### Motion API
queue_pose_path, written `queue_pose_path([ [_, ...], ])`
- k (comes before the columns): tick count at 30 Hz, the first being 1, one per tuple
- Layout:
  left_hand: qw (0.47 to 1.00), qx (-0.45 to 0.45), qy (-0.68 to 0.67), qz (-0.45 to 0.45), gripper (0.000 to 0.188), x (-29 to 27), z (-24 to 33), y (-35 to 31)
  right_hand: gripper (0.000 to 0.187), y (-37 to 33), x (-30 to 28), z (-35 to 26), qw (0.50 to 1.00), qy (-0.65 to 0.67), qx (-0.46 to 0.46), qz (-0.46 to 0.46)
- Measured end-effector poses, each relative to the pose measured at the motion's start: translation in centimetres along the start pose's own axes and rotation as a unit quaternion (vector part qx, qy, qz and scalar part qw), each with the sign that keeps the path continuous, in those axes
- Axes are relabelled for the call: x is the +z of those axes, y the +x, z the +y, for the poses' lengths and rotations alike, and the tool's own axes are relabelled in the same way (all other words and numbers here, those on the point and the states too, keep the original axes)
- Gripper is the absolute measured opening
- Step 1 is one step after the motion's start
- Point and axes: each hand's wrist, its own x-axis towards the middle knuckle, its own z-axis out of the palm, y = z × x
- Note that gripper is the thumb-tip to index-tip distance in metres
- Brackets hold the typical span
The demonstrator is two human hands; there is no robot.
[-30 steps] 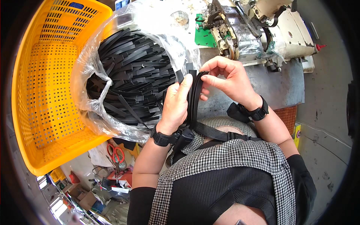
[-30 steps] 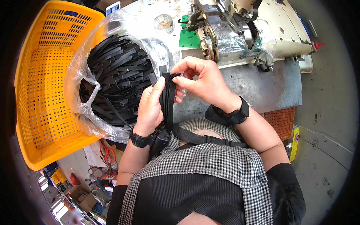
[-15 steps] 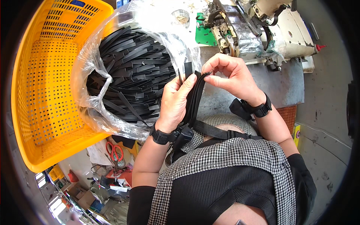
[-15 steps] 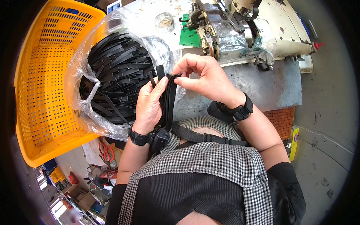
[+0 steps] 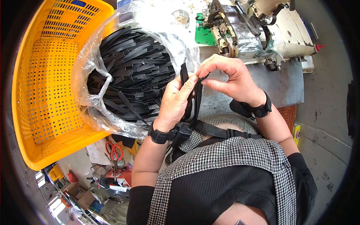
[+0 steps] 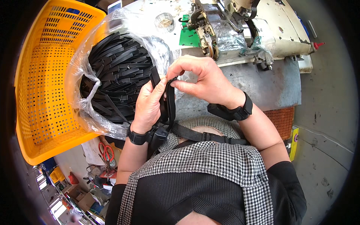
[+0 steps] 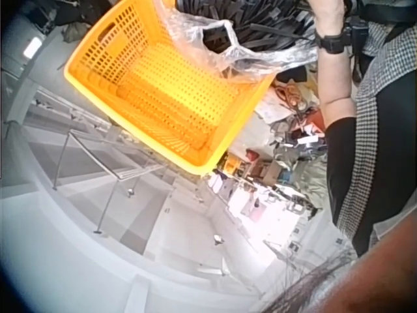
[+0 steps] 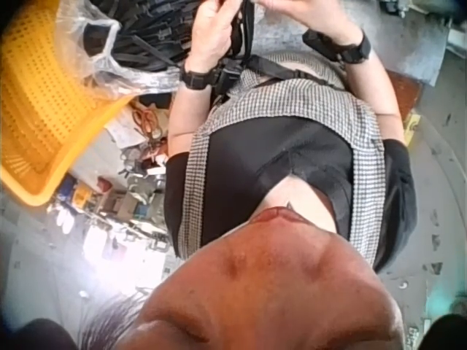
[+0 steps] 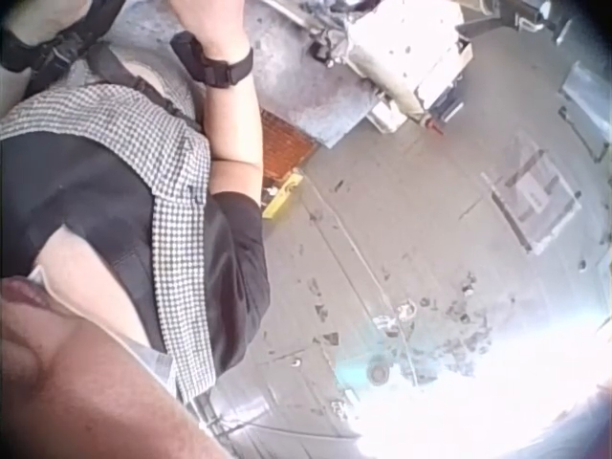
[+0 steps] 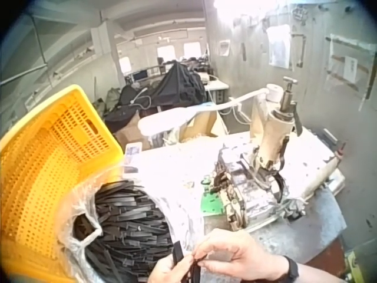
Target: Selecting shoe strap components from a basket and feeding them into an industrial finishing machine for processing.
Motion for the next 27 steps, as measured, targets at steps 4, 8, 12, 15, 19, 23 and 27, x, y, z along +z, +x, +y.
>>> queue_pose_path([
  [4, 1.0, 0.007, 0.014, 0.007, 0.03, 0.2, 0.1, -0.2, 0.018, -0.1, -0.1, -0.1, 1.0, -0.014, 0.011, 0.012],
  [8, 0.999, 0.004, 0.045, 0.004, 0.037, 0.4, 0.3, -0.4, 0.019, -0.2, -0.2, -0.2, 0.998, -0.037, 0.021, 0.043],
  [12, 0.994, -0.056, 0.053, -0.076, 0.059, -0.6, 0.4, -0.2, 0.02, 0.4, -0.3, -1.6, 0.995, -0.085, -0.046, 0.021],
  [15, 0.989, -0.046, 0.122, -0.076, 0.055, 0.6, 1.1, -0.6, 0.021, 0.7, -0.4, -2.0, 0.994, -0.09, -0.052, 0.023],
  [19, 0.971, -0.057, 0.179, -0.145, 0.066, 0.0, 1.6, -0.5, 0.018, 0.6, -0.5, -2.1, 1.0, -0.003, 0.029, 0.007],
  [23, 0.962, -0.049, 0.207, -0.169, 0.066, 0.1, 1.8, -0.5, 0.015, 0.0, -0.5, -1.4, 0.996, 0.05, 0.078, -0.009],
  [27, 0.971, -0.027, 0.176, -0.161, 0.062, -0.5, 0.6, 0.0, 0.016, 0.1, -0.5, -1.2, 0.998, 0.025, 0.051, -0.015],
])
